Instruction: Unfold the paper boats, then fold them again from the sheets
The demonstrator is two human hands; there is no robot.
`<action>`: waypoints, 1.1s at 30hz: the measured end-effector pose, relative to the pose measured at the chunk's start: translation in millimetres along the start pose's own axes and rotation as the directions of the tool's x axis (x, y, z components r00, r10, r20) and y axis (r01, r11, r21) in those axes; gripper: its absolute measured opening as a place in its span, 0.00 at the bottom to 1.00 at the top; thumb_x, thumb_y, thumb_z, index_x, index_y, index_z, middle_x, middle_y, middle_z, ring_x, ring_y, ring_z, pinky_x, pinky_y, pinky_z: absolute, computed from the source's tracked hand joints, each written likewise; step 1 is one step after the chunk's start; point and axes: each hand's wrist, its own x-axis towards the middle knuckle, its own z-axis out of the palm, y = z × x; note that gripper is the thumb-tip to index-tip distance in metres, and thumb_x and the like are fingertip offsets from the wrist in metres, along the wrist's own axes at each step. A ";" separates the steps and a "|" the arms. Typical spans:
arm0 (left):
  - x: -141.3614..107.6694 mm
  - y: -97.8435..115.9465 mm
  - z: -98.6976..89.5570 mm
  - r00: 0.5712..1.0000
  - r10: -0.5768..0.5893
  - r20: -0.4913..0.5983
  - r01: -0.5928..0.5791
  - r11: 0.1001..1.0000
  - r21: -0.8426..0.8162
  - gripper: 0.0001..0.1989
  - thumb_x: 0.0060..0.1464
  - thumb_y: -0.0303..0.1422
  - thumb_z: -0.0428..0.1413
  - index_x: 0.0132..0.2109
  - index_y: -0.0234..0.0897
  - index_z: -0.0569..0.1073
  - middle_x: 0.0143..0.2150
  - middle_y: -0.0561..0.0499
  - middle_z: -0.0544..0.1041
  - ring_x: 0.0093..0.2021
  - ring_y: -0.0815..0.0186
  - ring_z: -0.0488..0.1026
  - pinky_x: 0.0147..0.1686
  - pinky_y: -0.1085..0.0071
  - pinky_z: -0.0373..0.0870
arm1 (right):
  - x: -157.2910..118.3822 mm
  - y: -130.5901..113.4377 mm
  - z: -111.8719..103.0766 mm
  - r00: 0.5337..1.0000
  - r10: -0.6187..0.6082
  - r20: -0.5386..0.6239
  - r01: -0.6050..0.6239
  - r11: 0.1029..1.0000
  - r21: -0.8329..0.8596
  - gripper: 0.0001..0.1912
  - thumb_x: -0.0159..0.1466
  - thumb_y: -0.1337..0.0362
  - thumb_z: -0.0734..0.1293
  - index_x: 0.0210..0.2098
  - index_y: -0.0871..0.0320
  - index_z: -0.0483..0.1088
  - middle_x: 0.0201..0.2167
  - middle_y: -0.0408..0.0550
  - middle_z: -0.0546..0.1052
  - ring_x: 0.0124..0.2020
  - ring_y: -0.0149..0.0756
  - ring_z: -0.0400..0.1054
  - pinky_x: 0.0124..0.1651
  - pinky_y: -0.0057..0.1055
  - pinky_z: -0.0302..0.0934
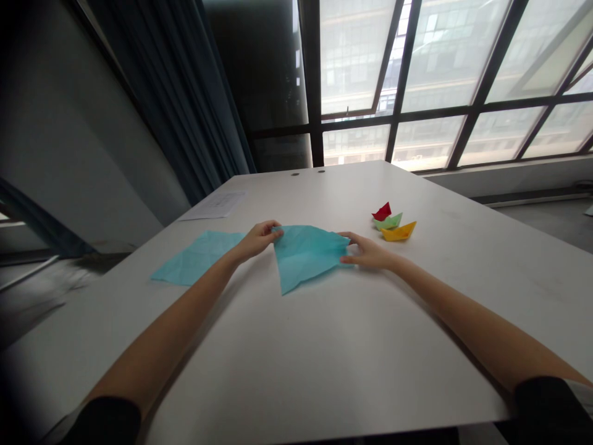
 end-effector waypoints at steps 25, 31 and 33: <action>-7.0 -39.4 -1.8 0.882 -0.462 0.095 0.453 0.885 0.104 0.05 0.36 0.31 0.55 0.22 0.32 0.71 0.15 0.56 0.65 0.17 0.73 0.60 0.19 0.76 0.55 | 3.1 33.2 -5.7 0.970 0.181 -0.163 -0.239 0.836 -0.494 0.31 0.54 0.46 0.62 0.52 0.57 0.65 0.55 0.56 0.64 0.55 0.51 0.58 0.55 0.46 0.52; -10.3 -37.9 -3.0 0.898 -0.403 0.177 0.404 0.914 0.033 0.10 0.35 0.27 0.55 0.30 0.30 0.73 0.18 0.56 0.67 0.19 0.73 0.62 0.20 0.76 0.57 | 3.0 37.0 -7.6 0.977 0.132 -0.166 -0.196 0.859 -0.472 0.26 0.54 0.49 0.63 0.48 0.56 0.68 0.49 0.54 0.69 0.51 0.49 0.61 0.52 0.46 0.55; -10.0 -40.2 -2.7 0.899 -0.405 0.168 0.406 0.913 0.031 0.11 0.35 0.26 0.54 0.31 0.30 0.73 0.19 0.56 0.67 0.19 0.73 0.62 0.20 0.77 0.57 | 3.0 33.6 -8.2 0.972 0.155 -0.175 -0.218 0.872 -0.439 0.26 0.53 0.50 0.63 0.48 0.57 0.67 0.44 0.53 0.72 0.46 0.47 0.65 0.48 0.45 0.59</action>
